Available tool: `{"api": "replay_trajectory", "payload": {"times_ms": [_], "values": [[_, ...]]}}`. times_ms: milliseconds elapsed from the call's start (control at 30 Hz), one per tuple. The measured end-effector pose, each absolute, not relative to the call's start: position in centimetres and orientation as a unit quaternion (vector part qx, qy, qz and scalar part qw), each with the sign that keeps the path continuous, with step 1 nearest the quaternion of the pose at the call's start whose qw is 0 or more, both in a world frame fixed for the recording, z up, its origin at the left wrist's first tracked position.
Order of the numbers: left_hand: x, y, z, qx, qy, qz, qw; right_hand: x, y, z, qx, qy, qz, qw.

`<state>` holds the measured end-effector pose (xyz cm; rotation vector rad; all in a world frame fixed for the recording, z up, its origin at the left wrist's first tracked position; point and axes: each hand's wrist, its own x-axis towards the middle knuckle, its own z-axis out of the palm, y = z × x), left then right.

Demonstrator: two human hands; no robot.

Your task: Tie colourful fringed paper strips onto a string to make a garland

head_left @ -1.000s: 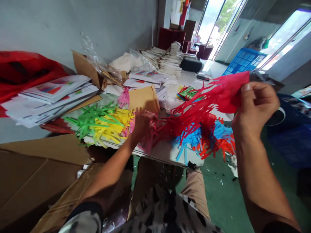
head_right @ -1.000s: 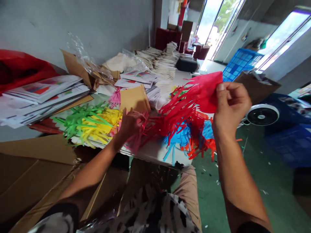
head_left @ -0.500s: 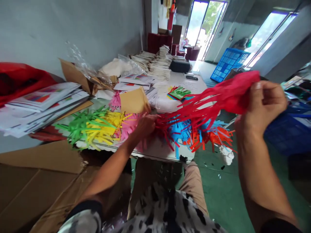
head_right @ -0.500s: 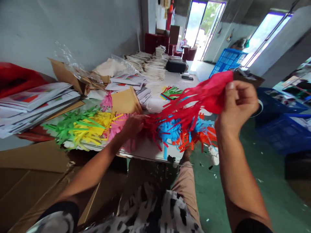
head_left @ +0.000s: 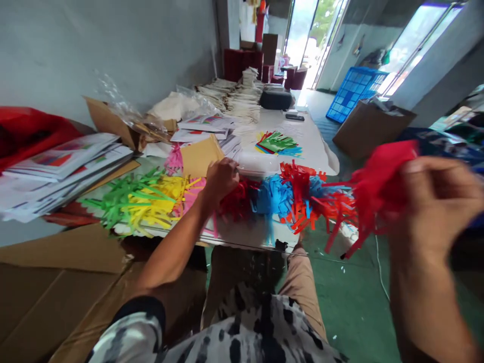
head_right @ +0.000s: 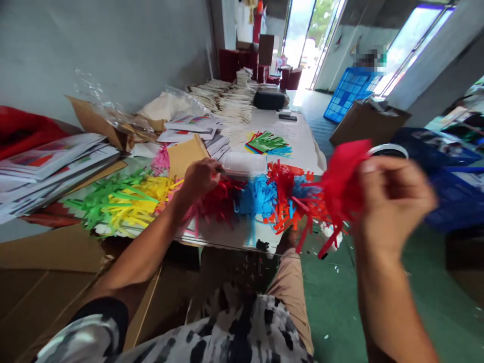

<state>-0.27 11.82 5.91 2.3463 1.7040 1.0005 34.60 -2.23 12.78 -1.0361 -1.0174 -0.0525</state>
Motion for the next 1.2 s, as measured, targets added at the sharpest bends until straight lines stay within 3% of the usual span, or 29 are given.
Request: {"api": "replay_trajectory", "payload": {"times_ms": [133,233,333,500,700,1000,1200], "values": [[4.1,7.7,6.7,0.76,0.488,0.422,0.081,28.8,-4.2,8.9,-0.501,-0.575,0.091,0.641],[6.3,3.8,7.8,0.752,0.362,0.491,0.25,26.9,-5.3,6.9,-0.514,-0.578,0.1,0.625],[7.5,1.5,8.5,0.76,0.323,0.488,0.281,26.6,-6.0,5.8,-0.513,-0.581,0.112,0.622],[8.4,1.5,8.1,0.788,0.316,0.454,0.271,26.9,-6.6,5.0,-0.491,-0.601,0.121,0.619],[9.1,1.9,7.7,0.796,0.259,0.43,0.34,28.2,-7.4,5.0,-0.493,-0.616,0.13,0.601],[8.7,2.3,9.4,0.754,0.159,0.252,0.586,31.9,-6.7,7.5,-0.42,-0.726,0.374,0.396],[8.1,3.5,9.1,0.693,0.182,0.159,0.679,31.1,-6.2,6.1,-0.422,-0.654,0.465,0.422]]}}
